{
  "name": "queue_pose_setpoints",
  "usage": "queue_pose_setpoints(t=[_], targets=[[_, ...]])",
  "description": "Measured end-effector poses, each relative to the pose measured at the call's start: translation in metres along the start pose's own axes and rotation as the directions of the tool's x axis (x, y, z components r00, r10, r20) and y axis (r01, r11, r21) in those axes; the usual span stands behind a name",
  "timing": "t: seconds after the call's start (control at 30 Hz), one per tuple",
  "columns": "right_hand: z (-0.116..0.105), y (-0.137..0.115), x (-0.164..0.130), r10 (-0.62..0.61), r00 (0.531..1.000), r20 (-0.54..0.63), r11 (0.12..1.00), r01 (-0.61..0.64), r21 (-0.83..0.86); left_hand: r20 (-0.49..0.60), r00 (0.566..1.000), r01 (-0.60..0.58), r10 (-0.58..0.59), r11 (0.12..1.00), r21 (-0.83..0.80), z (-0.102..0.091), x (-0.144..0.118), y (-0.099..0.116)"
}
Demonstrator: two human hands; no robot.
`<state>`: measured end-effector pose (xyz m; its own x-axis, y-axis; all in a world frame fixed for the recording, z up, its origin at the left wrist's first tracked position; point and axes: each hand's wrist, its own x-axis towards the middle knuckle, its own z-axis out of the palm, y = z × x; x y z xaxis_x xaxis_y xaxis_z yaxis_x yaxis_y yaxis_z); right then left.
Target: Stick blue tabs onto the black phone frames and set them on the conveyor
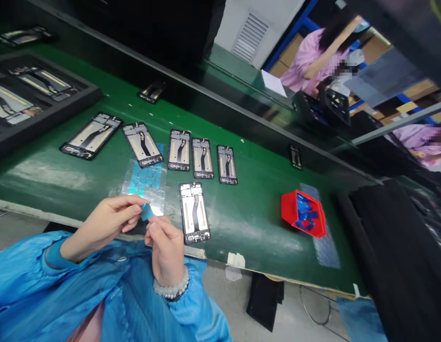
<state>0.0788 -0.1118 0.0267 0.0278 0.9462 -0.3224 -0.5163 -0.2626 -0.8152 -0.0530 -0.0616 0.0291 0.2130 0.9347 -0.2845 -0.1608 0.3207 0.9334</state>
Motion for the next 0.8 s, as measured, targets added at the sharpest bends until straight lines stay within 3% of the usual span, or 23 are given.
queue_pose_setpoints(t=[0.17, 0.23, 0.3, 0.33, 0.4, 0.47, 0.53, 0.6, 0.67, 0.73, 0.8], targets=[[-0.003, 0.008, -0.003, -0.064, 0.998, 0.001, 0.998, 0.064, -0.017, 0.049, 0.998, 0.047, -0.049, 0.998, 0.041, 0.008, 0.003, 0.000], [-0.010, 0.008, -0.004, -0.171, 0.985, -0.007, 0.981, 0.170, -0.097, 0.094, 0.995, 0.019, -0.027, 0.996, 0.088, 0.011, 0.004, 0.004], [-0.023, 0.004, -0.005, -0.348, 0.937, -0.022, 0.900, 0.328, -0.288, 0.161, 0.987, -0.053, 0.029, 0.987, 0.150, 0.012, 0.009, 0.011], [-0.032, 0.000, -0.004, -0.435, 0.900, -0.022, 0.813, 0.382, -0.439, 0.184, 0.981, -0.095, 0.061, 0.979, 0.182, 0.011, 0.014, 0.015], [-0.053, -0.008, -0.001, -0.569, 0.822, -0.013, 0.538, 0.360, -0.762, 0.206, 0.975, -0.137, 0.083, 0.955, 0.263, 0.007, 0.026, 0.020], [-0.070, -0.012, 0.003, -0.617, 0.787, 0.005, 0.246, 0.199, -0.949, 0.224, 0.974, -0.063, -0.026, 0.923, 0.381, 0.003, 0.040, 0.019], [-0.078, -0.010, 0.007, -0.629, 0.778, -0.002, 0.104, 0.082, -0.991, 0.259, 0.943, 0.062, -0.211, 0.873, 0.483, 0.005, 0.054, 0.012], [-0.075, -0.002, 0.006, -0.628, 0.778, -0.016, 0.126, 0.082, -0.989, 0.315, 0.916, 0.078, -0.247, 0.882, 0.465, 0.011, 0.064, 0.001], [-0.067, 0.005, 0.003, -0.615, 0.788, -0.033, 0.231, 0.140, -0.963, 0.352, 0.933, -0.067, -0.070, 0.929, 0.363, 0.020, 0.071, -0.009], [-0.058, 0.006, 0.000, -0.590, 0.805, -0.057, 0.363, 0.202, -0.910, 0.315, 0.942, -0.222, 0.116, 0.919, 0.325, 0.025, 0.074, -0.014], [-0.054, -0.002, 0.002, -0.583, 0.805, -0.115, 0.498, 0.242, -0.833, 0.284, 0.941, -0.279, 0.185, 0.897, 0.342, 0.026, 0.076, -0.015]])
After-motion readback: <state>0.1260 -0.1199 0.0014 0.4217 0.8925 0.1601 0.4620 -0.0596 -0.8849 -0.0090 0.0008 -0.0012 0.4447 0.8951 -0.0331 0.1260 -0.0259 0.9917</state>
